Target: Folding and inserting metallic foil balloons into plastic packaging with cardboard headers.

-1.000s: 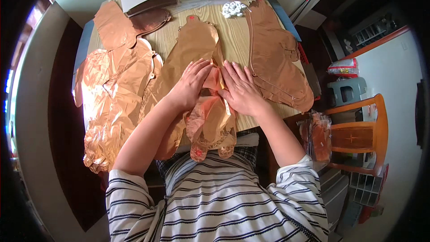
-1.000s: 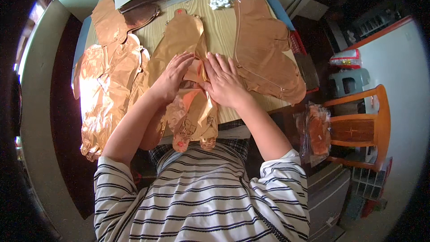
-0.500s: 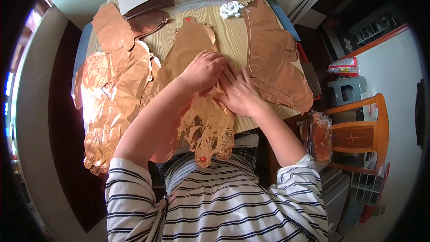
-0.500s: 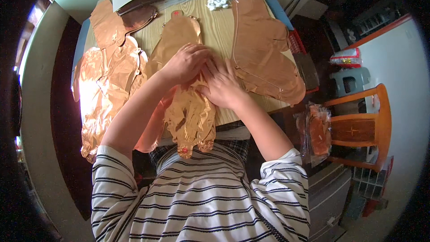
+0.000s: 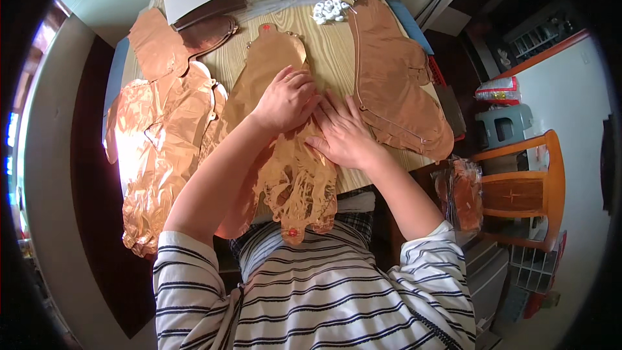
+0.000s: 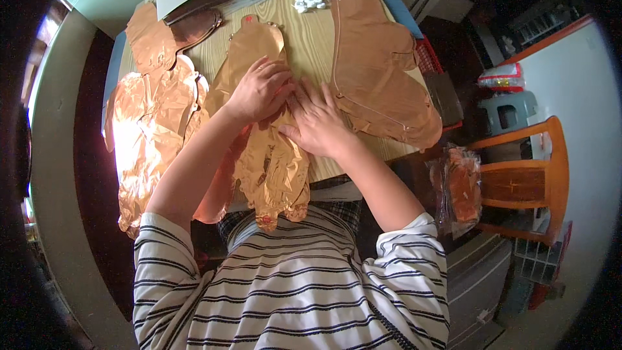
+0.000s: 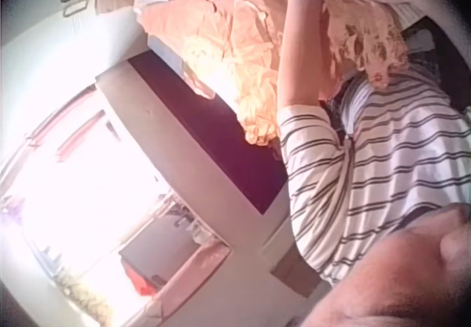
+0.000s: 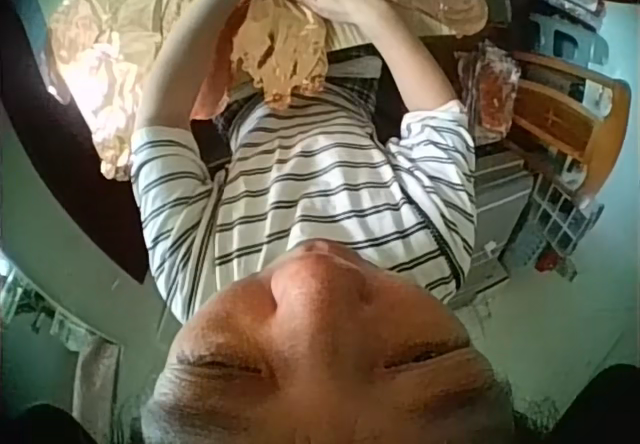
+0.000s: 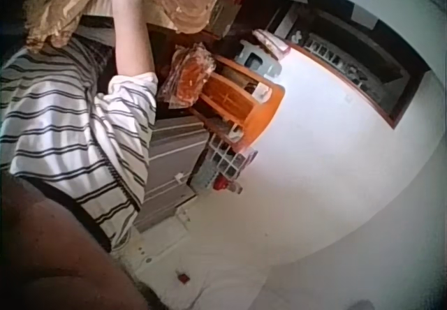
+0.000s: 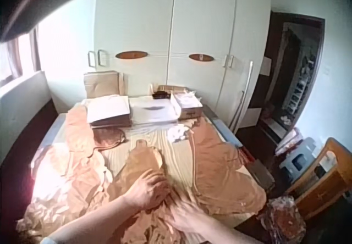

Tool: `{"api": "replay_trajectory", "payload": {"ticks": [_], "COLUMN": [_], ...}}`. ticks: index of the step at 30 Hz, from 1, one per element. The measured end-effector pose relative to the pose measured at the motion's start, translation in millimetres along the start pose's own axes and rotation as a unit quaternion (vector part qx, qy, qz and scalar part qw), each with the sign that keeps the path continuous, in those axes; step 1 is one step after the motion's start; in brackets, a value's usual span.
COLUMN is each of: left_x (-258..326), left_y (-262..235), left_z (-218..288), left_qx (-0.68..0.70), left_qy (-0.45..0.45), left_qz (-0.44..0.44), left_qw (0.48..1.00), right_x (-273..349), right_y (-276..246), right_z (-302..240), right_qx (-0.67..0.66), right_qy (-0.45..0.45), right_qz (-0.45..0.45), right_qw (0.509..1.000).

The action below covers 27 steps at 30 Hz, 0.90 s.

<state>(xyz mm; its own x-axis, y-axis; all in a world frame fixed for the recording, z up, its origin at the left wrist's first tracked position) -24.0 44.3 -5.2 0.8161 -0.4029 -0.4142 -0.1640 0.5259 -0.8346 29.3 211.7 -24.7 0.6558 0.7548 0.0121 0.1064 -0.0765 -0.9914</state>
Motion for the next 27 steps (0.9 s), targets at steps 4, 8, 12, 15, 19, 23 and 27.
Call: {"api": "replay_trajectory", "payload": {"ticks": [4,8,12,15,19,23,27], "left_x": [1,-5,-13,-20,-31,-36,-36], "left_y": [3,6,12,14,18,22,22], "left_z": [-3,-6,-18,-25,-33,-38,-41], "left_qx": [0.001,-0.008,-0.025,-0.035,-0.043,-0.055,-0.036], "left_qy": [-0.014,0.005,-0.001,0.003,0.003,0.003,-0.015], "left_qz": [-0.027,-0.012,-0.009,0.004,-0.006,0.0,0.006], "left_qw": [1.0,1.0,1.0,0.999,0.999,0.998,0.999], "right_x": [1,0,2,3,12,36,60], "right_y": [0,0,-1,-1,-9,-12,-18], "right_z": [0,1,-1,-2,-8,-20,-40], "right_qx": [0.023,0.031,0.023,0.019,0.005,-0.028,-0.045], "right_qy": [-0.007,-0.009,-0.018,-0.022,-0.026,-0.046,-0.057], "right_qz": [0.019,0.013,0.048,0.054,0.002,0.02,0.004], "right_qw": [1.0,0.999,0.998,0.998,1.0,0.998,0.997]}}
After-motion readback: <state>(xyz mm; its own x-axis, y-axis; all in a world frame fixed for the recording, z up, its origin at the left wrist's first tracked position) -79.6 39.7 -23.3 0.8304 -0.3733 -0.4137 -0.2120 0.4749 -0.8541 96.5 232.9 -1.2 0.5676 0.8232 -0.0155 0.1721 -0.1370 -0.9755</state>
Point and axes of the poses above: each hand's wrist, its own x-axis away from the middle knuckle, its own y-axis out of the palm, z = x × y, the point moved 3 cm from there along -x, towards the middle knuckle, and after that the axes turned 12 degrees about -y, right-handed, at the moved point
